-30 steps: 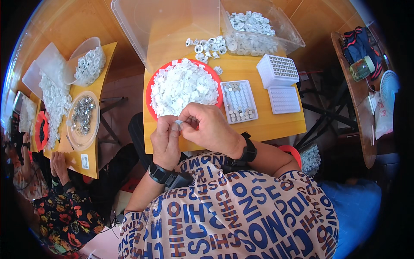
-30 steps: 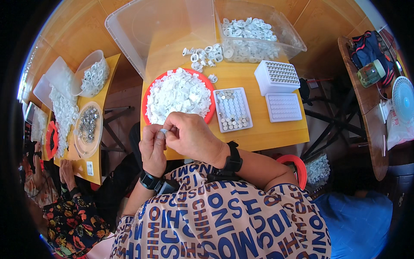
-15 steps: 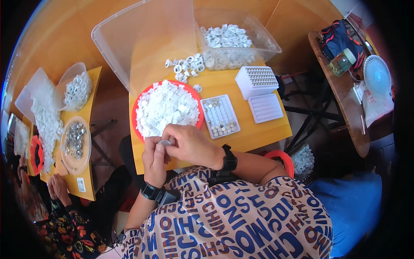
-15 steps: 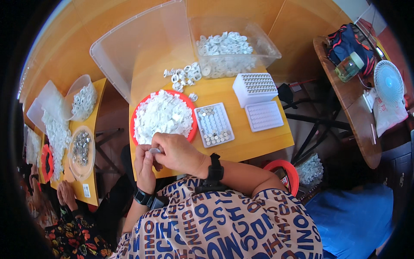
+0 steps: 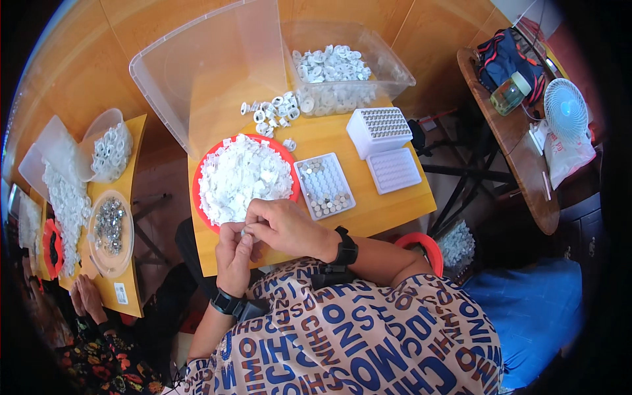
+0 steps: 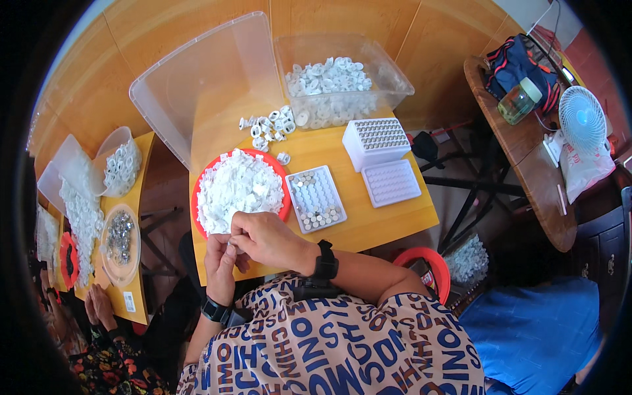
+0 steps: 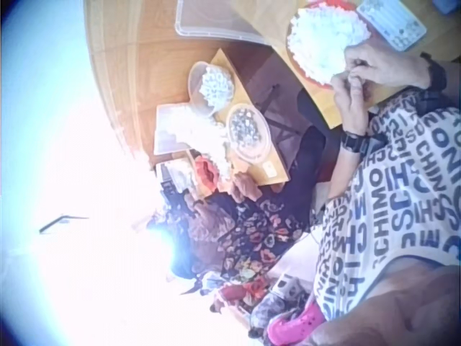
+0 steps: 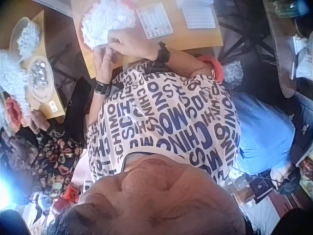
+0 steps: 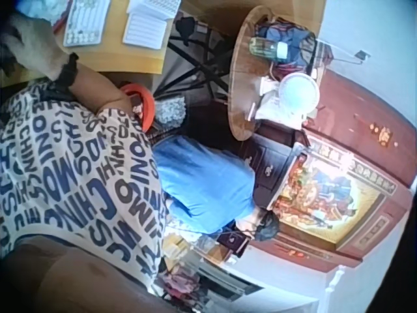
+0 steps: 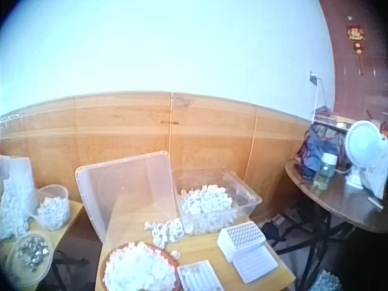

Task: The person picks up a white plastic housing from a red plate, inserts a small battery from a tray, and presses a white plastic cover onto it before placing the assembled unit back onto the red plate.

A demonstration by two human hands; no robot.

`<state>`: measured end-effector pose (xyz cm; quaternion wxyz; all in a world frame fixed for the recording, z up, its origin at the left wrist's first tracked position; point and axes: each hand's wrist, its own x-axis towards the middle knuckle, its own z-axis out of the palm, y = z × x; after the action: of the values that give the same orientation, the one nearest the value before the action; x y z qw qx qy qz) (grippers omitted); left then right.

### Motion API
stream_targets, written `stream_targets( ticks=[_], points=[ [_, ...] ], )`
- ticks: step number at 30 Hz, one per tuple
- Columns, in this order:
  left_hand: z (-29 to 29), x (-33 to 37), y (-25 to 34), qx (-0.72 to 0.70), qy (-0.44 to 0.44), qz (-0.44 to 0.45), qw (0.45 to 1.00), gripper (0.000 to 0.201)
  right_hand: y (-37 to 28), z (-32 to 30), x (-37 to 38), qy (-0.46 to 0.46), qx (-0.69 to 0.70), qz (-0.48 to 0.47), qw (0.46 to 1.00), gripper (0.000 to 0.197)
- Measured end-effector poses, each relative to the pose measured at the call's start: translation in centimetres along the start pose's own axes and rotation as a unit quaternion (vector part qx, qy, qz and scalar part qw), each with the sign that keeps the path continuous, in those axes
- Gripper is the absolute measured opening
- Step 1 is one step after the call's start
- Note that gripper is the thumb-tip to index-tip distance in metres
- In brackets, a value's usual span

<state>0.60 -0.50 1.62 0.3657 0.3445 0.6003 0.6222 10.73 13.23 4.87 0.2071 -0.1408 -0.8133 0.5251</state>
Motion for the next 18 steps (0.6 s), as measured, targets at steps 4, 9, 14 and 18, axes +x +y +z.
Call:
stream_targets(
  ticks=[4, 9, 14, 18],
  points=[
    [-0.2, -0.2, 0.2, -0.025, 0.002, 0.021, 0.999, 0.025, -0.2, -2.2, 0.2, -0.019, 0.015, -0.008, 1.000, 0.010],
    [-0.7, -0.1, 0.2, -0.037, 0.042, -0.021, 0.998, 0.026, 1.3, -10.0, 3.5, 0.105, -0.076, 0.039, 0.991, 0.014],
    [-0.4, -0.2, 0.6, -0.039, 0.033, -0.040, 0.998, 0.026, 1.0, -18.0, 7.7, 0.298, 0.095, 0.016, 0.950, 0.022],
    [-0.5, -0.2, 0.7, -0.042, 0.029, -0.046, 0.998, 0.025, 2.2, -17.6, 7.5, 0.279, 0.057, 0.041, 0.958, 0.021]
  ],
)
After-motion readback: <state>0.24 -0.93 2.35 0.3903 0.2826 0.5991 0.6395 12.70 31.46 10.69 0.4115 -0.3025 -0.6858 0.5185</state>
